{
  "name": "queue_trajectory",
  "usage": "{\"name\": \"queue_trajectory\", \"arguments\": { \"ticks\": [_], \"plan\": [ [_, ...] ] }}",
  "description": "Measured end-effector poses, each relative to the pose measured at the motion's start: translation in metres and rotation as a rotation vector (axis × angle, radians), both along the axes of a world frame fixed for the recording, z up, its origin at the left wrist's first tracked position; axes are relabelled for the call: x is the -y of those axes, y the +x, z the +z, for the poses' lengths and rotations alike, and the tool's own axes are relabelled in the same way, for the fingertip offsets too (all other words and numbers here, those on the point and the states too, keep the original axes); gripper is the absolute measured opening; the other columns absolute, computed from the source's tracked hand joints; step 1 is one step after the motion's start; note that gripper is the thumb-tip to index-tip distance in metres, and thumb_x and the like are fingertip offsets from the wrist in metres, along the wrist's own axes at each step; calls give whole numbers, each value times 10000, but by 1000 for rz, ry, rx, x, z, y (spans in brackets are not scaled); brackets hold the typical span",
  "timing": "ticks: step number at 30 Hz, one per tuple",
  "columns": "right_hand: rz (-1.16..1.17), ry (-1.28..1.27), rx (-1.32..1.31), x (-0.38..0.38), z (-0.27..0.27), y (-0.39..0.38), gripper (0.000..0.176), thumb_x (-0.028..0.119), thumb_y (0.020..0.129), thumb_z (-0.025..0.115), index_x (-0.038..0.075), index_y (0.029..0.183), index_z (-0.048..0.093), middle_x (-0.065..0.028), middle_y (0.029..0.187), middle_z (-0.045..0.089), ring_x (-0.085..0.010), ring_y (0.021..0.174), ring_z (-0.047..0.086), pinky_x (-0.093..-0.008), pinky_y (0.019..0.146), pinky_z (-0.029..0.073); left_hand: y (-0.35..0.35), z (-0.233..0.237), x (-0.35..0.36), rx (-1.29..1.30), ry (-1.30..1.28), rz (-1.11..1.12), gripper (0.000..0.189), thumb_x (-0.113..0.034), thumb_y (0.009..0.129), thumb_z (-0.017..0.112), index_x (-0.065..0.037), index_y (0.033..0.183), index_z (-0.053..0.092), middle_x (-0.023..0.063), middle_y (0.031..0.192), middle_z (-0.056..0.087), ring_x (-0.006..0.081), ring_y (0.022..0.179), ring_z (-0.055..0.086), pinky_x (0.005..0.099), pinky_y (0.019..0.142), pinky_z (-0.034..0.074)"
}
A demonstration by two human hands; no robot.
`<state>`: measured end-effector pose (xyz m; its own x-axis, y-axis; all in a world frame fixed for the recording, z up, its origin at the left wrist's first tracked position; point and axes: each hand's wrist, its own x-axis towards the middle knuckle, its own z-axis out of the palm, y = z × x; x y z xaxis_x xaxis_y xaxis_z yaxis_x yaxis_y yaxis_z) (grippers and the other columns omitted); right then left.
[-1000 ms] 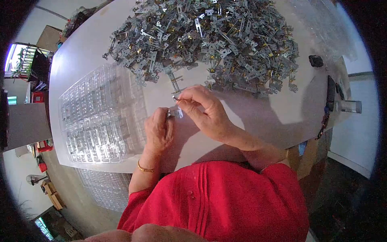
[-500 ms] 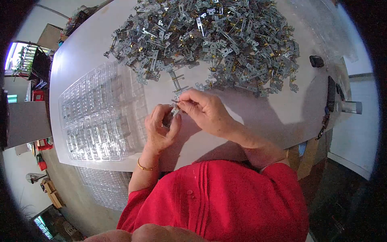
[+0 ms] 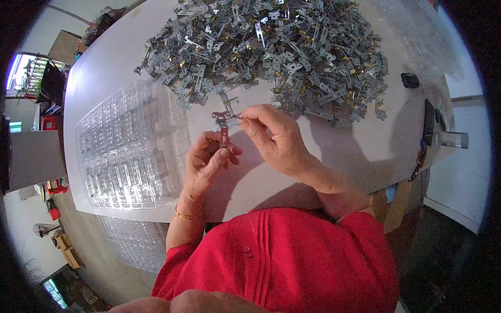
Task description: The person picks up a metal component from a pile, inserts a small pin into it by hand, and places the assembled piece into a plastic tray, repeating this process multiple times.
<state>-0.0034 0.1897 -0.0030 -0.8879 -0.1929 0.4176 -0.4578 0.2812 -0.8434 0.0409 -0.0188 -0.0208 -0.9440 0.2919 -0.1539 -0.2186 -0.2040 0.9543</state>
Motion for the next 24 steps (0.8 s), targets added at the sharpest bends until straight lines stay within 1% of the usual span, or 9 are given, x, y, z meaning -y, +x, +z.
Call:
{"name": "queue_trajectory", "arguments": {
  "ticks": [2, 5, 8, 11, 14, 17, 20, 23, 24],
  "plan": [
    [46, 3, 135, 3, 2, 9, 82, 66, 952, 673, 62, 1031, 650, -101, 798, 639, -244, 684, 648, -353, 610, 495, 0, -2, 0, 0, 19, 59, 272, -131, 998, 668, 4, 1195, 539, 91, 996, 699, 155, 915, 672, 296, 767, 553],
    [103, 124, 61, 5, 6, 12, 77, 69, 933, 679, 68, 1001, 641, -115, 790, 643, -302, 678, 661, -393, 594, 501, 1, -2, 1, 6, 0, 107, 275, -117, 990, 677, 7, 1193, 539, 77, 985, 678, 135, 908, 663, 270, 750, 541],
    [112, 136, 65, 7, 6, 15, 70, 70, 923, 677, 61, 974, 630, -127, 812, 660, -348, 704, 663, -415, 598, 502, 1, -4, 2, -8, -92, 121, 291, -106, 971, 702, 6, 1188, 543, 57, 987, 658, 114, 879, 650, 250, 725, 528],
    [94, 144, 45, 8, 4, 15, 69, 70, 921, 677, 52, 967, 628, -129, 813, 661, -348, 706, 666, -420, 603, 504, 2, -2, -5, -49, -103, 168, 306, -94, 951, 725, 3, 1183, 550, 36, 967, 657, 99, 834, 632, 240, 701, 510],
    [74, 189, 69, 8, 6, 15, 68, 76, 930, 663, 41, 973, 624, -141, 848, 664, -358, 746, 668, -436, 630, 510, 3, -7, -3, -73, -195, 167, 305, -86, 941, 730, -1, 1180, 561, 34, 956, 665, 99, 809, 625, 246, 703, 505],
    [111, 270, 1, 9, 4, 17, 79, 84, 940, 646, 33, 990, 615, -157, 893, 664, -371, 816, 668, -454, 671, 515, 2, -13, -5, -165, -308, 207, 312, -91, 936, 732, 2, 1183, 566, 52, 929, 676, 107, 790, 620, 260, 704, 505],
    [149, 244, 29, 10, -2, 18, 93, 91, 944, 634, 26, 1006, 608, -169, 921, 662, -386, 865, 662, -471, 710, 516, 1, -13, -6, -240, -384, 206, 327, -107, 927, 741, 1, 1186, 571, 80, 902, 676, 123, 769, 623, 272, 694, 510],
    [77, 246, 19, 6, -1, 14, 103, 88, 941, 635, 27, 1018, 605, -175, 923, 664, -396, 868, 657, -477, 725, 517, 2, -14, -4, -294, -516, 171, 339, -125, 920, 749, -1, 1184, 576, 104, 891, 681, 135, 751, 628, 279, 683, 516],
    [103, 257, 1, 5, -2, 14, 103, 87, 940, 635, 27, 1019, 605, -176, 918, 663, -397, 865, 657, -479, 726, 517, 2, -12, -5, -286, -525, 160, 332, -117, 927, 748, 1, 1186, 577, 85, 908, 676, 122, 774, 616, 270, 702, 510]
  ]
}}
